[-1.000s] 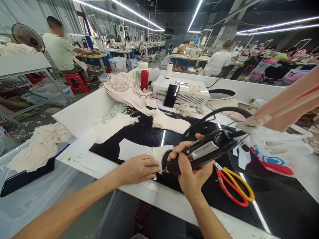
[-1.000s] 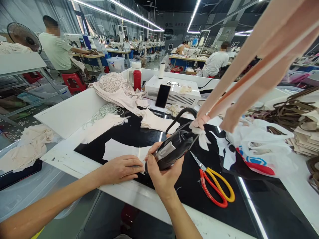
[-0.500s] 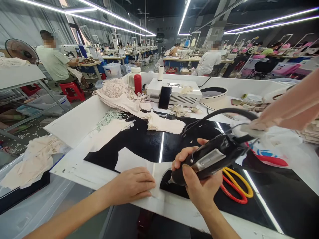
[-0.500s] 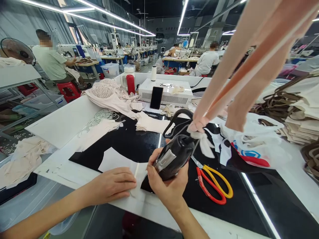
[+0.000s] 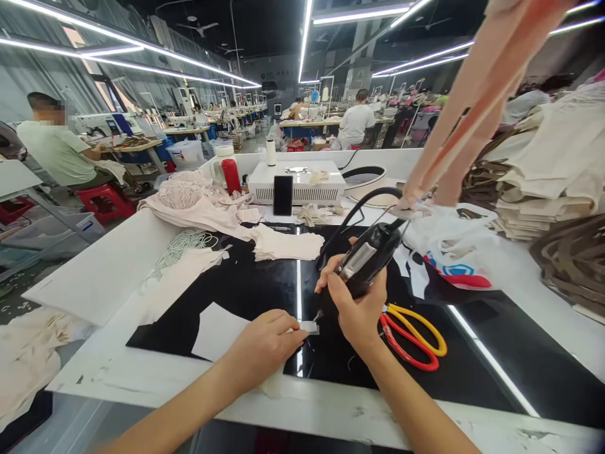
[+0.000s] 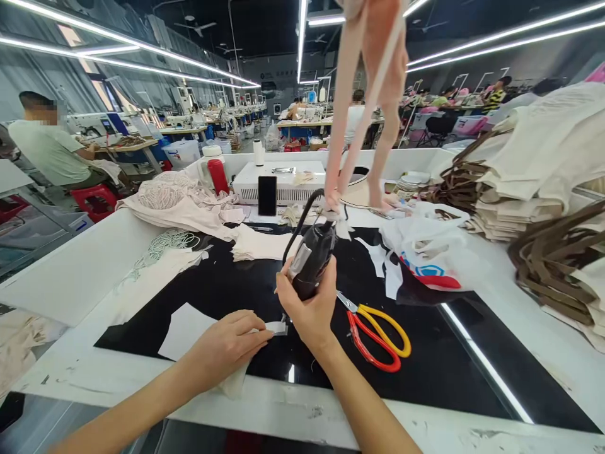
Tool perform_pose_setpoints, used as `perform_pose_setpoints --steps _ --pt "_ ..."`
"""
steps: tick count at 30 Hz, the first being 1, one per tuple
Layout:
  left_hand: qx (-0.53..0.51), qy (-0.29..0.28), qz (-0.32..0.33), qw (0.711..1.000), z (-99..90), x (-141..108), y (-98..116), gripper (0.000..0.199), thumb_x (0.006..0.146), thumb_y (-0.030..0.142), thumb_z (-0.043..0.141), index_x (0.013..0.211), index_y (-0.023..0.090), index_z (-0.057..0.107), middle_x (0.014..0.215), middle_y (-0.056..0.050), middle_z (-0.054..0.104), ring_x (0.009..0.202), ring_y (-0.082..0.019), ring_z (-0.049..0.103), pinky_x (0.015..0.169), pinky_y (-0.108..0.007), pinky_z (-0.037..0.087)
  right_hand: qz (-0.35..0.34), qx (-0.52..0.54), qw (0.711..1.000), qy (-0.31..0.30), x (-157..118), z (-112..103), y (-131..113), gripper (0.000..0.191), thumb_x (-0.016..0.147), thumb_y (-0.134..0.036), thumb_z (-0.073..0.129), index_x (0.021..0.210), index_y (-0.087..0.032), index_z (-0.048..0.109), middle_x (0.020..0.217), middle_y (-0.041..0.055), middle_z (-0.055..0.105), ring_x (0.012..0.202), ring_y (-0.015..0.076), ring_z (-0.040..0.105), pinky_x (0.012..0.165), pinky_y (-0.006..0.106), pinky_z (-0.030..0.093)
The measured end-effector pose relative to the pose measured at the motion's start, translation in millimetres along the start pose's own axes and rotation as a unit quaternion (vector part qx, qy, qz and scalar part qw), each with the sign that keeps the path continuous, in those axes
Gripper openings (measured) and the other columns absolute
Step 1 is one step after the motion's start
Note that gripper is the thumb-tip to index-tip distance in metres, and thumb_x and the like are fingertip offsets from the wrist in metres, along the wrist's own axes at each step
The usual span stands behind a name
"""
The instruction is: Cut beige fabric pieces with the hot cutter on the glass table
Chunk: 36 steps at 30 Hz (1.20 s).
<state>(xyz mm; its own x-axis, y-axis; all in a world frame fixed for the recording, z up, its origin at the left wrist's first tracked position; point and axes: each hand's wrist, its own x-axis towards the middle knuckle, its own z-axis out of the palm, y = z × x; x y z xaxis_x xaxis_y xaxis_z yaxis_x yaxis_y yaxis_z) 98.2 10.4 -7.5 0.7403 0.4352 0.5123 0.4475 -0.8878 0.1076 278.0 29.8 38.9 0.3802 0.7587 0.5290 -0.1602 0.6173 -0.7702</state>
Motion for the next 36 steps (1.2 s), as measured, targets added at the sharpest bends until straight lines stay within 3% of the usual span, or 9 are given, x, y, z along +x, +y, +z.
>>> perform_pose_setpoints --steps 7,18,26,36 --pt "0.036 -0.001 0.019 0.999 26.4 15.7 0.6 0.023 0.106 0.016 0.053 0.085 0.015 0.063 0.078 -0.001 0.063 0.071 -0.018 0.061 0.059 -0.031 0.048 -0.005 -0.039 0.999 -0.019 -0.9 -4.3 7.5 0.034 0.082 -0.024 0.076 0.104 -0.026 0.051 0.082 -0.0061 0.066 0.061 0.0105 0.062 0.057 0.026 0.058" --pt "0.148 -0.020 0.012 0.989 32.8 18.4 7.6 0.030 0.101 0.002 0.047 0.075 0.016 0.055 0.070 -0.001 0.056 0.062 -0.017 0.055 0.055 -0.031 0.038 0.016 -0.042 0.998 -0.037 0.1 -7.3 7.6 0.034 0.082 -0.026 0.077 0.102 -0.027 0.050 0.082 -0.0062 0.065 0.060 0.0109 0.061 0.056 0.027 0.055" --pt "0.023 0.028 -0.061 0.997 24.0 14.9 0.4 0.019 0.107 0.013 0.047 0.097 0.017 0.063 0.087 -0.002 0.064 0.075 -0.017 0.059 0.067 -0.032 0.046 0.029 -0.032 0.998 -0.039 0.3 -7.6 8.6 0.035 0.081 -0.025 0.077 0.101 -0.027 0.049 0.082 -0.0064 0.064 0.061 0.0110 0.059 0.059 0.029 0.054" --pt "0.036 0.013 -0.065 0.997 33.0 11.6 1.8 0.020 0.106 0.014 0.048 0.094 0.019 0.064 0.083 -0.001 0.063 0.070 -0.017 0.054 0.063 -0.032 0.039 0.034 -0.039 0.998 -0.031 -1.4 -8.4 9.3 0.035 0.080 -0.027 0.078 0.101 -0.027 0.050 0.082 -0.0055 0.064 0.061 0.0115 0.058 0.057 0.028 0.053"
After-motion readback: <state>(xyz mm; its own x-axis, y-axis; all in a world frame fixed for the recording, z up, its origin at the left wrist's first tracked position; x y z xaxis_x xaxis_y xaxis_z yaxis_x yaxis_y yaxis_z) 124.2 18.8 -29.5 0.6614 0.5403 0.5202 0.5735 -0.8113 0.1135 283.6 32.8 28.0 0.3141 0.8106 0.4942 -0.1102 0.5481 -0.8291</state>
